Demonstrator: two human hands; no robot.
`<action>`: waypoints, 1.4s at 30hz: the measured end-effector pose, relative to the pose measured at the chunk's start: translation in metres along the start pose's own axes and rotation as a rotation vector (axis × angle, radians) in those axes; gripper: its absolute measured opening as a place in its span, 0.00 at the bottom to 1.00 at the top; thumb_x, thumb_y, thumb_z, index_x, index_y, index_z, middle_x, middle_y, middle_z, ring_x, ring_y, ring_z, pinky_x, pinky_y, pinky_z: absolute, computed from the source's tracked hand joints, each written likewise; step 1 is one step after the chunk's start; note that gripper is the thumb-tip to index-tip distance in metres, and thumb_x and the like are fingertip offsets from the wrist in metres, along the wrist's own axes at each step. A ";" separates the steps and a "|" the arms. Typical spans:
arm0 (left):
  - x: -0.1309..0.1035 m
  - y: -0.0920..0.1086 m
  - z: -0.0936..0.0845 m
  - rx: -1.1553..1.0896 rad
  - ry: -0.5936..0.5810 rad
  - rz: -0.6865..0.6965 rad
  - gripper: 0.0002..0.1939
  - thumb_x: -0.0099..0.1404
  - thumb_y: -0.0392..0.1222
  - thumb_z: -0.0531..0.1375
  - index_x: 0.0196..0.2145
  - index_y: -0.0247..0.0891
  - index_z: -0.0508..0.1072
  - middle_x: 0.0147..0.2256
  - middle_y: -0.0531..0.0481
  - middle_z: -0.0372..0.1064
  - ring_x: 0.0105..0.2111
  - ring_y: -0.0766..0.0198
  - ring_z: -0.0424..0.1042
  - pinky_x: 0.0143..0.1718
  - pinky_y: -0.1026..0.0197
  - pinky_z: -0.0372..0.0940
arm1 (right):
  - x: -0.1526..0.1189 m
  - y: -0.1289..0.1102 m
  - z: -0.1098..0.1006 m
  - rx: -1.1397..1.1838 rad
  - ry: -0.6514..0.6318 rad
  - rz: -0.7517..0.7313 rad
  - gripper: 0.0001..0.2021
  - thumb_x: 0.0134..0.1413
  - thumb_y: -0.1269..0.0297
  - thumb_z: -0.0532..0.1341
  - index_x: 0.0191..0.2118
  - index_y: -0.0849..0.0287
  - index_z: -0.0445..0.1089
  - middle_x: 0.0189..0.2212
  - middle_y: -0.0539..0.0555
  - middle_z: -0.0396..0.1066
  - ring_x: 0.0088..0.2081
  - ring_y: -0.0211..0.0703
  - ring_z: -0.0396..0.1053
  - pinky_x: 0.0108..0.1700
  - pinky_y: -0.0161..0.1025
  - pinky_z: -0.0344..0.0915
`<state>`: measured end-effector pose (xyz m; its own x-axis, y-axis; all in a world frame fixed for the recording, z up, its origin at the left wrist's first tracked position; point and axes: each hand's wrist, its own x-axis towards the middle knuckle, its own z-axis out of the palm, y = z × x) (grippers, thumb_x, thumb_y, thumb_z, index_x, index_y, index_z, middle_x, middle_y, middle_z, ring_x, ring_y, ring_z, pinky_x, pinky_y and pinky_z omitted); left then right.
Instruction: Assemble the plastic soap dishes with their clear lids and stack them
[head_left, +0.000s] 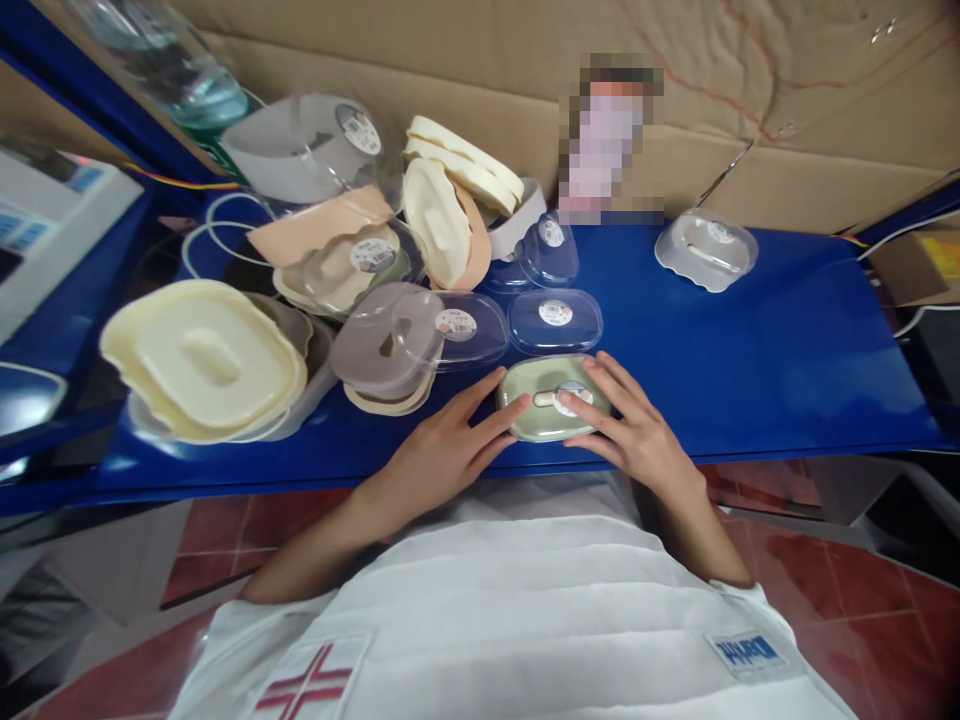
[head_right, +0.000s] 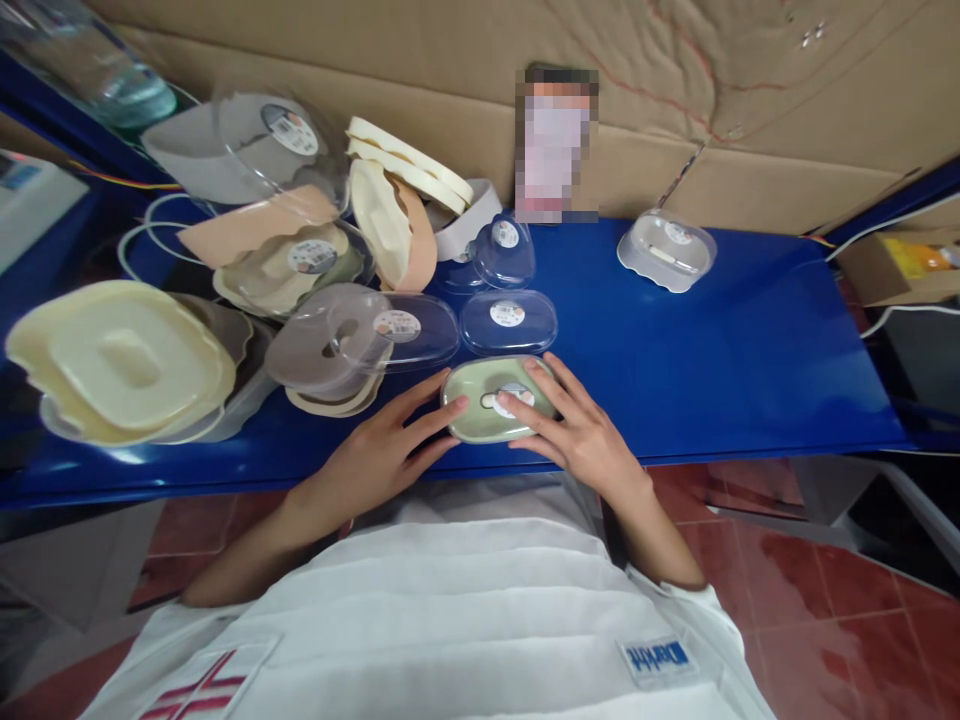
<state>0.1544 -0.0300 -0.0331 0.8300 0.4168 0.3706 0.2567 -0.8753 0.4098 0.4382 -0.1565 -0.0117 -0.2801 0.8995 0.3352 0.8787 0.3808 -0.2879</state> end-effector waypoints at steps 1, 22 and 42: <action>0.000 0.000 0.000 0.001 -0.004 0.004 0.29 0.79 0.43 0.60 0.74 0.47 0.61 0.73 0.34 0.60 0.70 0.47 0.69 0.64 0.46 0.74 | 0.000 0.000 0.000 -0.008 0.001 -0.002 0.47 0.66 0.64 0.71 0.80 0.36 0.45 0.81 0.54 0.44 0.79 0.63 0.47 0.73 0.67 0.64; 0.001 0.002 -0.006 -0.023 -0.076 -0.013 0.28 0.81 0.47 0.58 0.74 0.43 0.60 0.71 0.37 0.63 0.68 0.49 0.71 0.66 0.45 0.72 | -0.044 0.072 -0.062 -0.178 0.052 0.349 0.26 0.72 0.52 0.64 0.71 0.49 0.67 0.72 0.61 0.64 0.75 0.64 0.59 0.74 0.66 0.58; 0.002 0.000 -0.001 0.060 -0.008 0.116 0.19 0.79 0.46 0.61 0.62 0.39 0.76 0.65 0.40 0.73 0.66 0.49 0.72 0.67 0.44 0.72 | 0.000 0.151 -0.101 -0.604 -0.098 0.639 0.26 0.76 0.55 0.57 0.72 0.58 0.65 0.68 0.72 0.68 0.65 0.67 0.68 0.60 0.60 0.65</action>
<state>0.1558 -0.0287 -0.0314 0.8599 0.3103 0.4054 0.1876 -0.9306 0.3144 0.6099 -0.1209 0.0352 0.3265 0.9268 0.1857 0.9251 -0.3536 0.1386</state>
